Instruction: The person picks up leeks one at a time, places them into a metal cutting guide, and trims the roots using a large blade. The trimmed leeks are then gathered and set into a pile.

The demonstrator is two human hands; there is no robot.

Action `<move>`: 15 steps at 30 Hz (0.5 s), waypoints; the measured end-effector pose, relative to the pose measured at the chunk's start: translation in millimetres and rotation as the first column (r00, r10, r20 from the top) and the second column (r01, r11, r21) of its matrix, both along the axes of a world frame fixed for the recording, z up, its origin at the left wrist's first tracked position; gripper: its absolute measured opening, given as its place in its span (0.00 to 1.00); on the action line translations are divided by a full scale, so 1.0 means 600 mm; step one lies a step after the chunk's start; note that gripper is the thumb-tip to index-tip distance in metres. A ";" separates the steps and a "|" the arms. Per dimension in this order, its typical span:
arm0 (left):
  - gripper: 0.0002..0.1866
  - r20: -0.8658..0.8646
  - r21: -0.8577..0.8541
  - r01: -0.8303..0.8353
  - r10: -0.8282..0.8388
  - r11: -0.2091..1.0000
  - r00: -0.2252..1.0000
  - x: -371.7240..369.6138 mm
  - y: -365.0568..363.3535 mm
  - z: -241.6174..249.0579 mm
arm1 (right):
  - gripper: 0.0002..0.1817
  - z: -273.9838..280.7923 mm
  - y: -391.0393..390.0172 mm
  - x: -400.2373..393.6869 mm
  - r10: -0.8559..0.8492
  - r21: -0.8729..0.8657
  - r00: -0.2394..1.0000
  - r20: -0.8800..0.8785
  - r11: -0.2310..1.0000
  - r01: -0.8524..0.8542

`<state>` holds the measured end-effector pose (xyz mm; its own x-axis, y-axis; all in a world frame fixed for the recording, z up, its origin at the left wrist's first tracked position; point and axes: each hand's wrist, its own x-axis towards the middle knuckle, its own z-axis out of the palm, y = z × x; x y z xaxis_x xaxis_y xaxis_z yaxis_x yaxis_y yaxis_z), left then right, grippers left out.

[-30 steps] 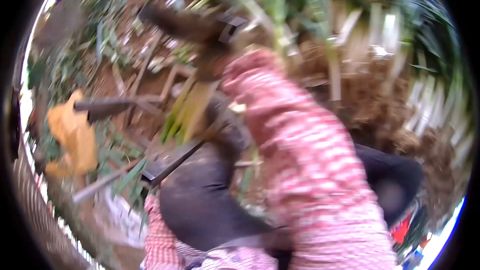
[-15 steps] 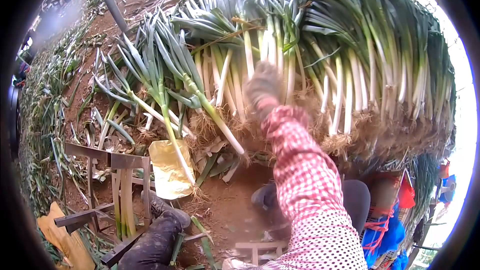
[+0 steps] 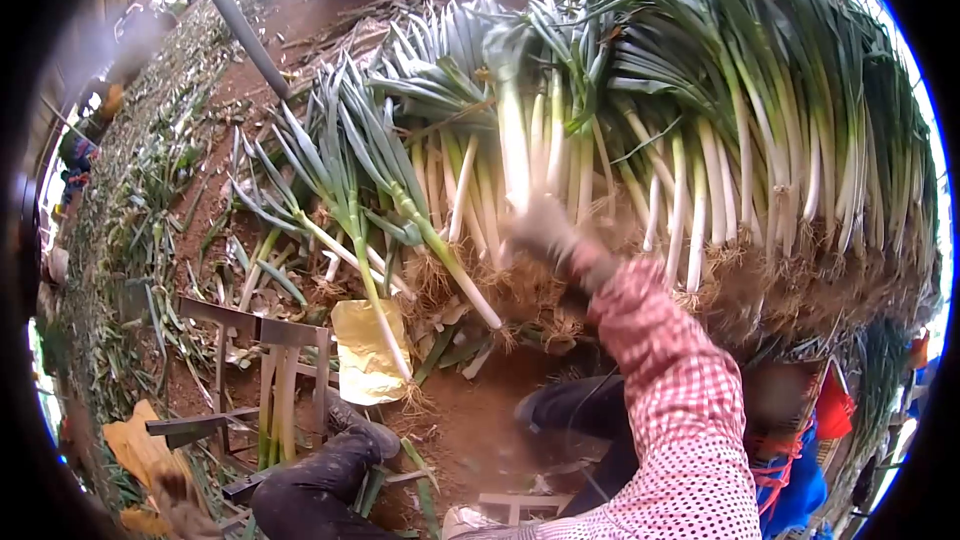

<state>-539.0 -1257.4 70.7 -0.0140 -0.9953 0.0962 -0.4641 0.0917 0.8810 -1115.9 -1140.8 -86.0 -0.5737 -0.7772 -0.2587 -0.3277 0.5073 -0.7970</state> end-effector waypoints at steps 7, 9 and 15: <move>0.25 -0.418 0.633 0.625 -0.477 0.457 0.773 -0.420 0.045 -0.125 | 0.32 -0.059 0.032 0.309 0.195 -0.209 0.981 -0.005 0.959 -0.192; 0.17 -0.577 0.686 0.658 -0.319 0.310 0.752 -0.463 0.033 -0.248 | 0.33 -0.064 0.034 0.303 0.409 -0.276 0.901 0.147 0.891 -0.360; 0.02 -0.425 0.835 0.346 0.102 0.427 0.900 -0.422 0.052 -0.527 | 0.20 -0.057 -0.007 0.015 -0.344 -0.049 0.718 -0.605 0.916 0.398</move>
